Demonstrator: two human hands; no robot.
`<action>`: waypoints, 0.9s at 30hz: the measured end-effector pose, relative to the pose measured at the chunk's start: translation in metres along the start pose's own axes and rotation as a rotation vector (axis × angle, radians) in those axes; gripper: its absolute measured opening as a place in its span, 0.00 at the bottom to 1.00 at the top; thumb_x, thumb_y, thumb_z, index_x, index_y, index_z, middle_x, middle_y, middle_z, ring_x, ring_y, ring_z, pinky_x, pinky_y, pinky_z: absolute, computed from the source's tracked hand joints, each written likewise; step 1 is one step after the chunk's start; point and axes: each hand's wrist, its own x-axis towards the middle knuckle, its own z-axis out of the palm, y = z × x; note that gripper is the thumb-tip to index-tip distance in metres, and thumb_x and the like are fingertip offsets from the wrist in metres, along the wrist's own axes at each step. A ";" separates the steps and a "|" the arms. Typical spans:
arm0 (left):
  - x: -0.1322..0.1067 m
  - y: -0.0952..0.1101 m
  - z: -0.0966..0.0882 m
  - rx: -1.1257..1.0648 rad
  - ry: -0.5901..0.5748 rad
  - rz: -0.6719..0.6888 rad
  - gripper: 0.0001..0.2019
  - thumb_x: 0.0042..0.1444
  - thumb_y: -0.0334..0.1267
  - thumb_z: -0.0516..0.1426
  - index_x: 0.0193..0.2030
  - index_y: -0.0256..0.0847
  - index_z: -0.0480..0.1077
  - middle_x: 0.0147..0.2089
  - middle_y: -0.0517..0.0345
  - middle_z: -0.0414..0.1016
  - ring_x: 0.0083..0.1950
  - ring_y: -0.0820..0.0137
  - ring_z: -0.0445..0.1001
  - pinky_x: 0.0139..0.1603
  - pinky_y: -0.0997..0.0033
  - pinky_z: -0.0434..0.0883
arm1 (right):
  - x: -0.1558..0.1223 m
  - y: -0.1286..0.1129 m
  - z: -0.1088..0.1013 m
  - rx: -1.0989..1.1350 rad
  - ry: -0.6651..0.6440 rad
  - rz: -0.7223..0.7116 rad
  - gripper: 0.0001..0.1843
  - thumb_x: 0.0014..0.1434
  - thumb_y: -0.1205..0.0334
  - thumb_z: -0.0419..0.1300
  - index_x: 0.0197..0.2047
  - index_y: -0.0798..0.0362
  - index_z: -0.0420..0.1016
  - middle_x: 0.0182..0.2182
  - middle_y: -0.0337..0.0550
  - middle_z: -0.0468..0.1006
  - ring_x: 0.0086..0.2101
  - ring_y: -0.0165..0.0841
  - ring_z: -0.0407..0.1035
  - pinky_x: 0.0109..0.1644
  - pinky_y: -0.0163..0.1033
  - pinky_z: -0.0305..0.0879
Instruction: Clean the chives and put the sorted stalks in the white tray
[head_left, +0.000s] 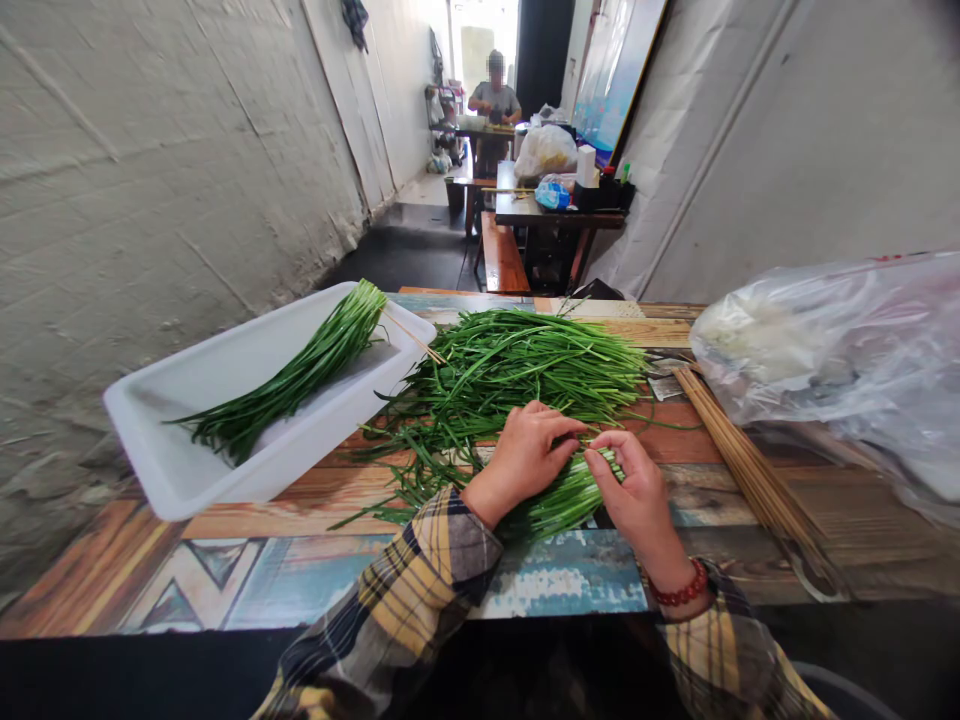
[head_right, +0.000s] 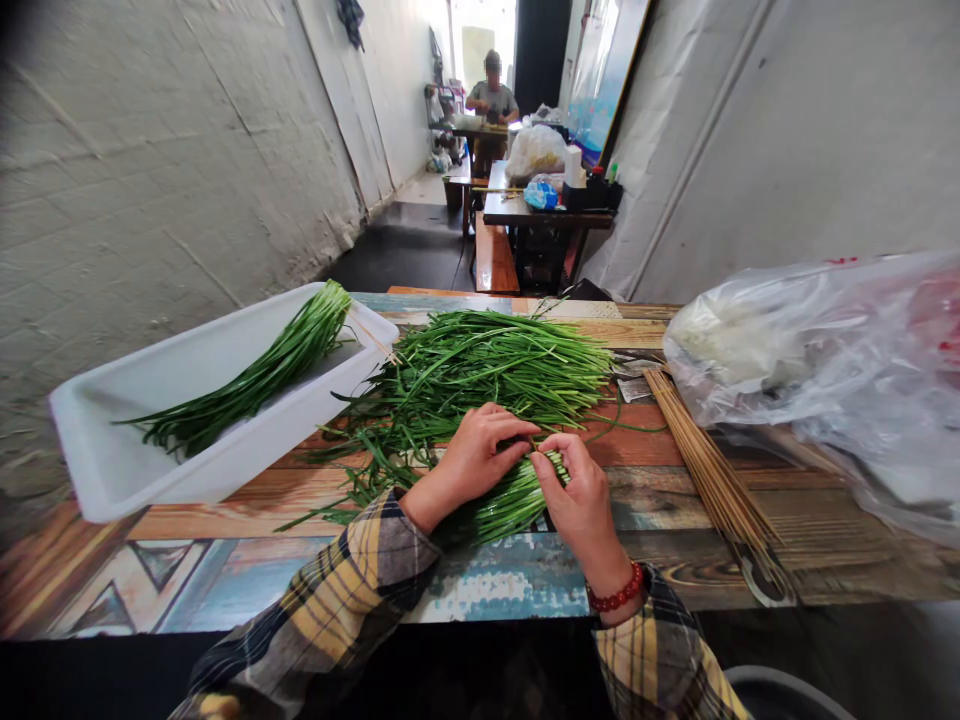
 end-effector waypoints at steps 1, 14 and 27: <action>0.000 0.000 0.000 -0.001 -0.005 -0.011 0.08 0.57 0.36 0.57 0.41 0.45 0.76 0.37 0.59 0.79 0.43 0.66 0.69 0.43 0.65 0.62 | 0.000 0.000 0.000 0.000 -0.002 0.002 0.08 0.60 0.54 0.55 0.38 0.50 0.68 0.32 0.40 0.74 0.32 0.33 0.68 0.37 0.38 0.64; 0.000 -0.003 0.001 -0.223 0.138 -0.090 0.05 0.55 0.32 0.57 0.30 0.41 0.75 0.32 0.60 0.78 0.36 0.71 0.71 0.40 0.70 0.64 | 0.001 -0.001 -0.001 0.007 -0.009 0.000 0.10 0.61 0.55 0.54 0.41 0.50 0.70 0.36 0.43 0.78 0.37 0.36 0.72 0.42 0.40 0.66; 0.000 0.002 -0.001 -0.214 0.159 -0.073 0.05 0.54 0.32 0.58 0.29 0.41 0.74 0.31 0.60 0.77 0.36 0.70 0.70 0.41 0.69 0.64 | 0.002 -0.002 -0.002 0.025 -0.042 -0.025 0.11 0.62 0.55 0.53 0.42 0.49 0.74 0.39 0.43 0.81 0.41 0.37 0.75 0.45 0.43 0.69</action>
